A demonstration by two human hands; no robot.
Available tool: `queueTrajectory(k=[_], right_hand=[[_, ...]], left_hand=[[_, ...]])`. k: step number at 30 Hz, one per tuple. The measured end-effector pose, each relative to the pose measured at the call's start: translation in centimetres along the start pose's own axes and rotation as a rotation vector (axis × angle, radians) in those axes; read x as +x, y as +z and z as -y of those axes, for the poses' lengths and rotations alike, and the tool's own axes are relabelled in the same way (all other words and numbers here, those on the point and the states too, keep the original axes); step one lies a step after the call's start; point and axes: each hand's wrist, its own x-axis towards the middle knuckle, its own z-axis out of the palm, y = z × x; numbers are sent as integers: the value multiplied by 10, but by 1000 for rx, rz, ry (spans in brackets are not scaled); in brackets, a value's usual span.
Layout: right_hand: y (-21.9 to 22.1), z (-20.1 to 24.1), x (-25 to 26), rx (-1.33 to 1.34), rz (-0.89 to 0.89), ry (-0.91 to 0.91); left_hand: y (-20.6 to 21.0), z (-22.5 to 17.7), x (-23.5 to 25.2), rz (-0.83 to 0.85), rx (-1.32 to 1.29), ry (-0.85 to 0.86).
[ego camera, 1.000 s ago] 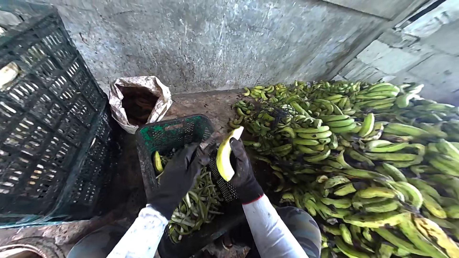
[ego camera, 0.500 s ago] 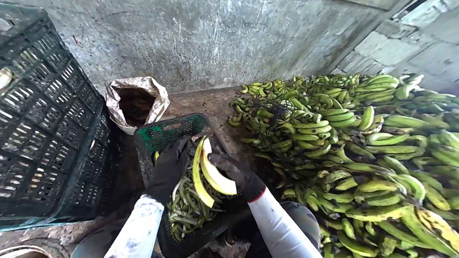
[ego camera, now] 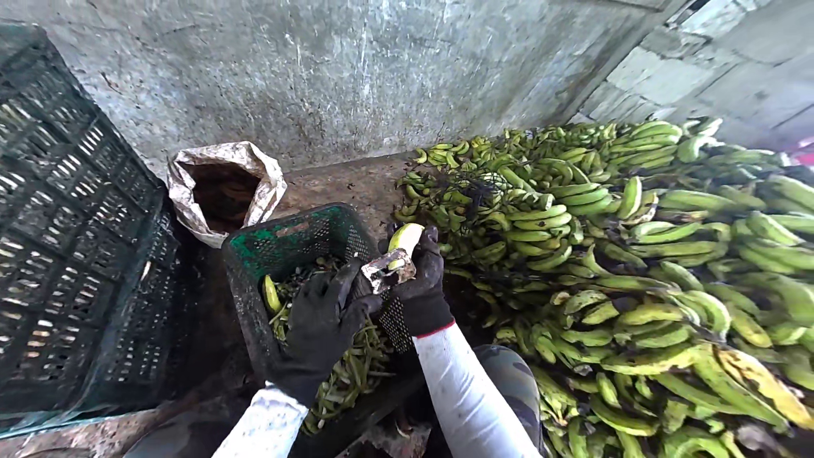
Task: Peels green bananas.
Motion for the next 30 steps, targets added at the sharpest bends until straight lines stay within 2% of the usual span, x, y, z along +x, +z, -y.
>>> queueTrajectory(k=[1,3,5,8,10,14,16,18,20,23,24,28,30], right_hand=[[1,0,-3,-37,32,36],[-3,1,-9,-157,206,139],[-10,6,-15,-264,296,211],[-14,13,-17,-452,125,246],[-10,13,-21,-625,83,237],[-3,14,-36,-1112,421,262],[0,14,-42,-1225,525,301],[-7,11,-42,-1118,434,298],[-18,10,-35,-797,235,314],[-38,16,-17,-251,143,439],[-41,18,-14,-188,115,432],[-44,25,-16,-220,-36,234],[-44,27,-19,-290,-78,180]], left_hand=[[-4,0,2,52,-16,-45],[-12,4,9,164,-60,-131],[-14,12,10,206,-49,-128],[-8,13,4,171,49,-46],[-7,11,7,222,11,-125],[-11,25,23,241,-117,-317],[-11,33,27,231,-100,-386],[-12,34,27,254,-106,-448],[-14,31,25,299,-141,-435],[-8,25,14,309,-73,-221],[-4,22,9,279,-12,-109],[16,11,-7,50,157,281],[24,9,-11,1,188,344]])
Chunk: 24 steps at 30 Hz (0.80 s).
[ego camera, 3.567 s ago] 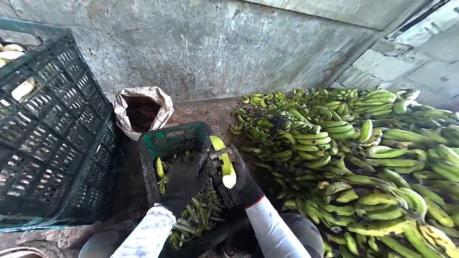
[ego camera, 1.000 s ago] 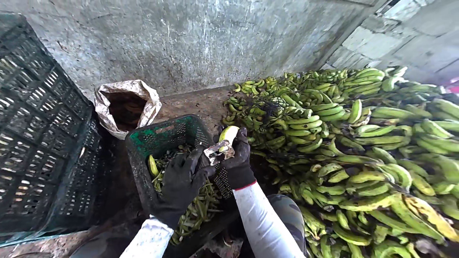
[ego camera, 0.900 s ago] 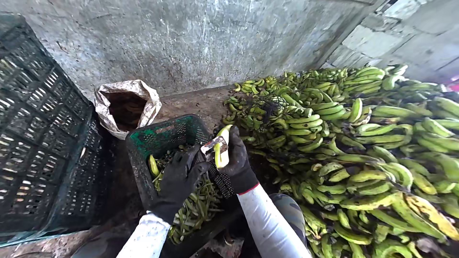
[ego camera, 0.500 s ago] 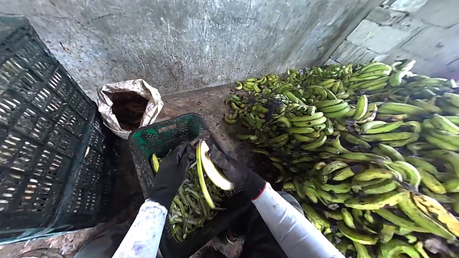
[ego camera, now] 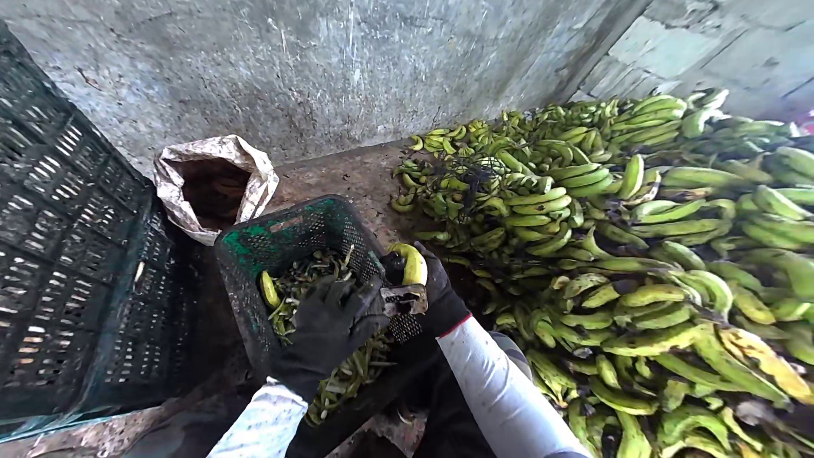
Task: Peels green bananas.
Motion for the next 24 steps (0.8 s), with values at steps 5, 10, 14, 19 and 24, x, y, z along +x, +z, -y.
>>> queueTrajectory(k=[5,10,14,19,24], right_hand=[[10,-7,-2,-91,80,216],[11,-19,-9,-546,299,68],[10,-18,-14,-479,370,122],[-3,-6,2,-103,329,167],[-15,8,10,44,313,170]], left_hand=[[-12,-6,12,404,-269,-433],[-8,16,15,346,-685,-862],[-5,24,10,229,-870,-1047],[-23,25,13,311,-622,-856],[-28,0,3,331,-287,-294]])
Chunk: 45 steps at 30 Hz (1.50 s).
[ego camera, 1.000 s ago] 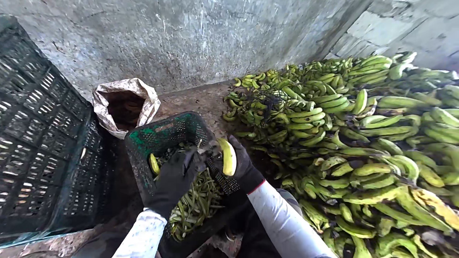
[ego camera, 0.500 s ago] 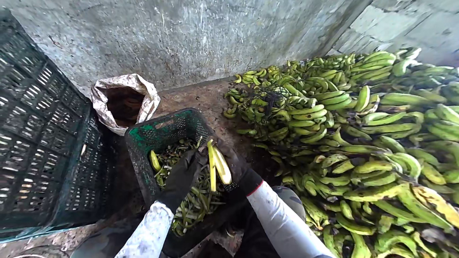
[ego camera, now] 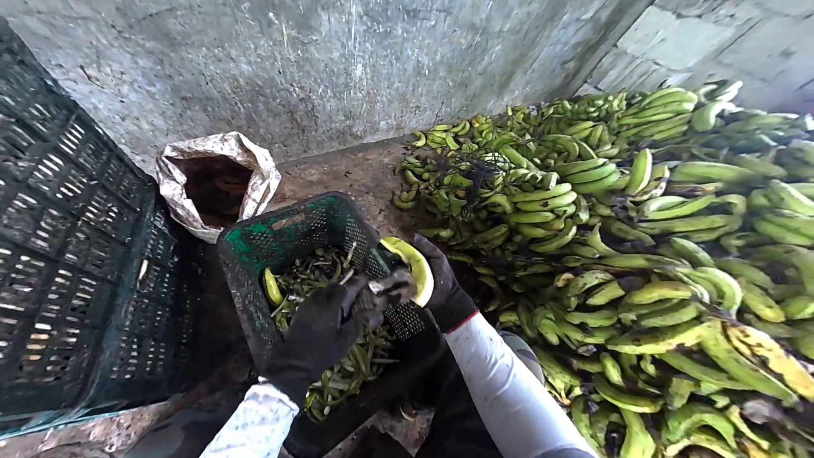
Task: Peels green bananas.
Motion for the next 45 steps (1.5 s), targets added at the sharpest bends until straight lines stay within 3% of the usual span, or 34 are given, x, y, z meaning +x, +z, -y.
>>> queueTrajectory(k=[3,7,11,15,18,22,25,27,30,33,35,38,40,42,45], right_hand=[[-1,0,-2,-111,-63,3],[3,-15,-2,-169,-51,79],[14,-27,-1,-215,36,48],[16,-21,-2,-137,5,80],[7,-14,-1,-73,-10,42],[-2,-8,-1,-144,-47,-84],[1,-12,-4,-163,-40,-31],[5,-21,-6,-156,-66,9],[6,-36,-4,-173,-62,-14],[11,-41,-6,-152,-66,-18],[7,-47,-4,-203,-134,-72],[1,-65,-5,-429,-331,-137],[-6,-92,-7,-701,-551,-87],[-15,-121,-8,-1044,-645,8],[11,-154,30,-968,-652,82]], left_hand=[[20,-5,-2,-85,136,173],[14,-16,10,142,22,-178],[6,7,22,33,-168,-463],[-7,32,19,-85,-317,-568],[-20,28,13,3,-341,-484],[-14,6,-2,244,-295,-243],[3,-10,-2,298,-265,-182],[9,-11,5,245,-160,-245],[2,6,16,39,-98,-398],[-25,30,17,-177,-191,-526],[-48,35,14,-191,-101,-602],[-71,40,2,65,98,-719],[-69,40,-14,297,200,-771],[-54,40,-24,515,241,-779],[-28,36,-28,677,175,-702]])
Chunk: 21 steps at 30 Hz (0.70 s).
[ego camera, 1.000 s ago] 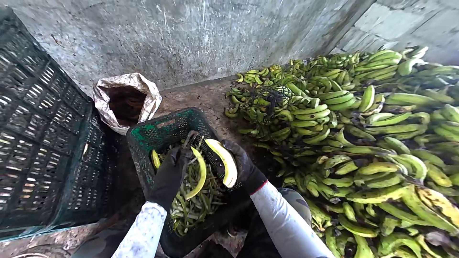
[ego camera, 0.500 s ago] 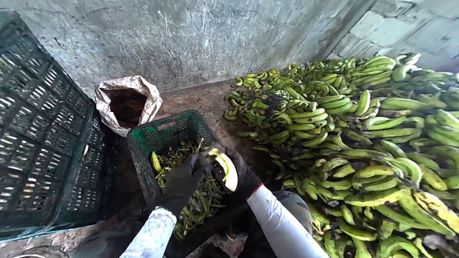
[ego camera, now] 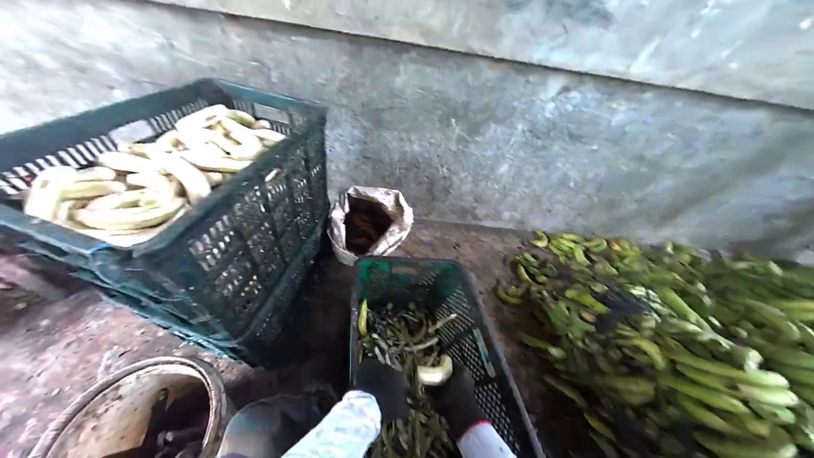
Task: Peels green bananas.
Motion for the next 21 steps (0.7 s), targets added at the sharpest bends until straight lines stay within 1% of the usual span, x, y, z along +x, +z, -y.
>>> queueTrajectory(k=[1,2,3,4,5,6,7,9,11,12,13,14,15,17,18,20,21], right_hand=[[26,32,1,181,55,27],[54,74,1,455,157,79],[79,121,1,650,284,74],[100,170,-3,762,420,18],[115,213,-7,808,571,-67],[123,248,-11,779,701,-159],[127,274,-17,696,757,-248],[125,303,-30,539,791,-356],[114,308,-36,339,755,-396],[104,300,-32,257,729,-432],[88,286,-25,204,715,-438],[66,269,-16,163,697,-405],[39,251,-8,153,631,-352],[-26,215,7,133,392,-260],[-69,199,10,118,278,-211],[-161,157,15,117,74,-220],[-208,132,10,128,-19,-244]], left_hand=[[6,-3,4,12,11,33],[8,-5,7,15,32,69],[6,-8,4,15,39,93],[0,-12,-2,21,51,101],[-10,-16,-9,42,57,98],[-14,-17,-9,34,55,96],[-15,-16,-5,17,48,95],[-10,-13,11,-40,72,97],[-18,-21,6,-29,66,61],[-21,-24,2,-18,51,48],[-18,-24,6,-32,37,49],[-15,-22,8,-30,19,53],[-9,-19,14,-49,16,66],[-1,-15,20,-52,10,97],[2,-15,23,-41,14,108],[5,-17,19,-29,37,105],[2,-27,4,-16,48,99]])
